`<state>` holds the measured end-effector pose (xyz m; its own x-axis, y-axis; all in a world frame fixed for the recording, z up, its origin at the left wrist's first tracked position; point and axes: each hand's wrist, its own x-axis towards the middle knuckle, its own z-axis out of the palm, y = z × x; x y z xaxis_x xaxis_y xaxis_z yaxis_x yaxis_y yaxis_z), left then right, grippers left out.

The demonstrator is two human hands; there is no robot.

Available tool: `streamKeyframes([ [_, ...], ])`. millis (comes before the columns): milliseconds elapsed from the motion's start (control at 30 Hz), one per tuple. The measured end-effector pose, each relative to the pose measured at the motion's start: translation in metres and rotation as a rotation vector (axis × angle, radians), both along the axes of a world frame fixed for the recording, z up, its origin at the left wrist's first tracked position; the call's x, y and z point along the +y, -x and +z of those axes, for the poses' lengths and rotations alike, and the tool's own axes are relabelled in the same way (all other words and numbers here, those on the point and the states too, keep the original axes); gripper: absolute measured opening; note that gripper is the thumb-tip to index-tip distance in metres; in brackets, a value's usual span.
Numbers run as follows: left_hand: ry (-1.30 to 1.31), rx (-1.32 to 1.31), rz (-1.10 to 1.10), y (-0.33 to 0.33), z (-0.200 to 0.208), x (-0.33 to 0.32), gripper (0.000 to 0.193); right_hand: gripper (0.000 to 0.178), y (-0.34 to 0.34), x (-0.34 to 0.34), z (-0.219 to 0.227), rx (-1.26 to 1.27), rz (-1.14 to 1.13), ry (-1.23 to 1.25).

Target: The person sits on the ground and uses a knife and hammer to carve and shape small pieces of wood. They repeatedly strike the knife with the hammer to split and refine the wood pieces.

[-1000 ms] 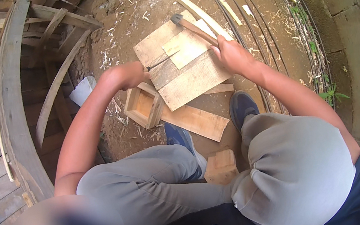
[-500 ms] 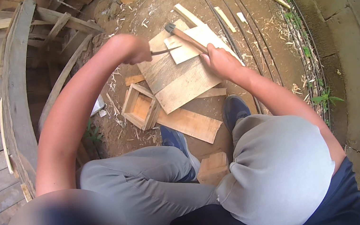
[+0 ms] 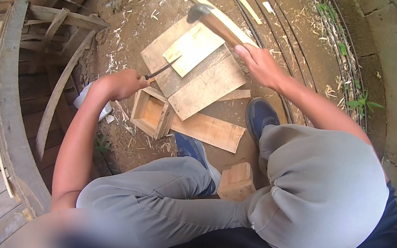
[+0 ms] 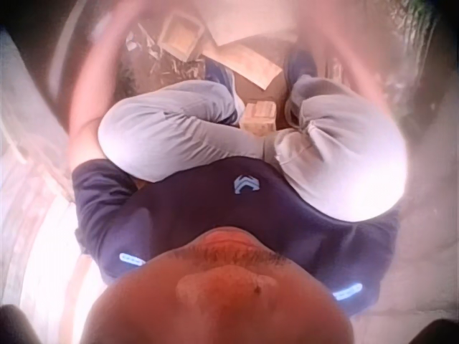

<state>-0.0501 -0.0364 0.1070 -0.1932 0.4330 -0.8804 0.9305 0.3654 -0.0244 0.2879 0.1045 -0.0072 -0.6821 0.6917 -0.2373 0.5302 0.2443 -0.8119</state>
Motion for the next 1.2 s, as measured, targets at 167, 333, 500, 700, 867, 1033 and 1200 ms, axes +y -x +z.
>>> streamKeyframes([
  [167,0.003,-0.023,0.009,-0.006,0.001,0.005,0.052,0.038,-0.015,-0.029,0.026,0.045,0.057,-0.145],
  [333,0.002,-0.035,-0.027,-0.009,0.010,0.009,0.053,0.041,-0.006,-0.040,0.013,-0.247,0.185,-0.147],
  [500,0.009,0.017,-0.126,-0.023,0.019,0.018,0.057,0.040,-0.007,-0.054,0.027,-0.163,0.183,-0.154],
  [700,-0.012,-0.014,-0.096,-0.005,0.006,0.015,0.056,0.038,-0.002,-0.032,0.029,-0.134,0.094,-0.250],
  [867,0.010,-0.014,-0.029,-0.012,0.015,0.011,0.056,0.051,0.005,-0.018,0.013,-0.251,0.085,-0.247],
  [1033,-0.048,-0.062,0.115,0.012,0.011,-0.003,0.056,0.052,0.011,-0.015,0.023,-0.270,0.116,-0.261],
  [1200,0.065,-0.069,0.210,0.008,0.012,-0.001,0.055,0.052,0.018,-0.022,0.041,-0.358,0.134,-0.264],
])
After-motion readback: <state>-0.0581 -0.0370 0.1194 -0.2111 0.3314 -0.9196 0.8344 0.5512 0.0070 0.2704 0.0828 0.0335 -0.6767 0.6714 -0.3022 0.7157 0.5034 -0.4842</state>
